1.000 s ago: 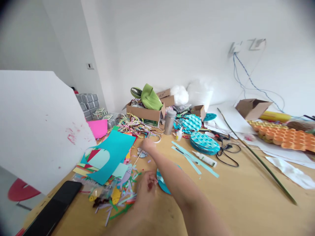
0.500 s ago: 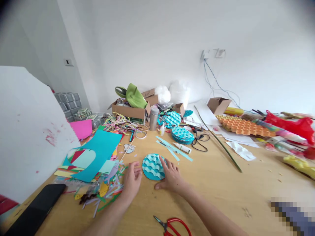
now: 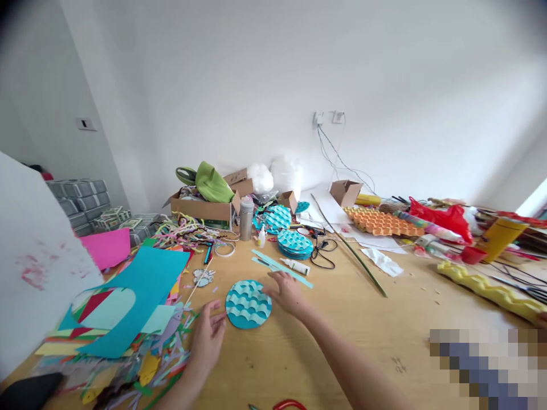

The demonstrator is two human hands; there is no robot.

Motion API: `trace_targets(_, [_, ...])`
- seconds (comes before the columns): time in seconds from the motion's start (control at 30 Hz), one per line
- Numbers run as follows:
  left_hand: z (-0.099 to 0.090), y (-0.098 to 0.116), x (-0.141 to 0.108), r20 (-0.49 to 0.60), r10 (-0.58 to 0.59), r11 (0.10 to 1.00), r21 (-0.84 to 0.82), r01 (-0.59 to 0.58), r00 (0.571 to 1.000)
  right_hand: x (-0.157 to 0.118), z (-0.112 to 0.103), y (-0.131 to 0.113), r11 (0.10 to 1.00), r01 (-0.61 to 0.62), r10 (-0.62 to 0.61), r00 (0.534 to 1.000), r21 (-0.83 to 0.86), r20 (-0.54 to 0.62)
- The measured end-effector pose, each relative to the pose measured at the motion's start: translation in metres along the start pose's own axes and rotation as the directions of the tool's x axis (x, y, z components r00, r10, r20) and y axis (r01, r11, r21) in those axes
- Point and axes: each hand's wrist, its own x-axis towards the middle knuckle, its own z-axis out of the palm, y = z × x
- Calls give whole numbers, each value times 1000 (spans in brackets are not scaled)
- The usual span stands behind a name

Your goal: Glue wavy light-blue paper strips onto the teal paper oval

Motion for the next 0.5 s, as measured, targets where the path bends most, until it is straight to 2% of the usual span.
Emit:
trace_targets(0.13, [0, 0, 0, 12, -40, 999, 16, 39, 999, 46, -27, 34, 978, -184, 172, 977, -97, -126])
trace_targets(0.27, [-3, -3, 1, 12, -88, 996, 35, 87, 996, 86, -38, 53, 940, -299, 262, 940, -164, -217])
trace_targets(0.37, [-1, -9, 1, 16, -80, 996, 44, 80, 997, 113, -32, 51, 938, -286, 244, 945, -193, -216])
trace_targets(0.5, [8, -19, -2, -115, -26, 999, 29, 29, 993, 153, -19, 36, 961, -213, 183, 969, -177, -168])
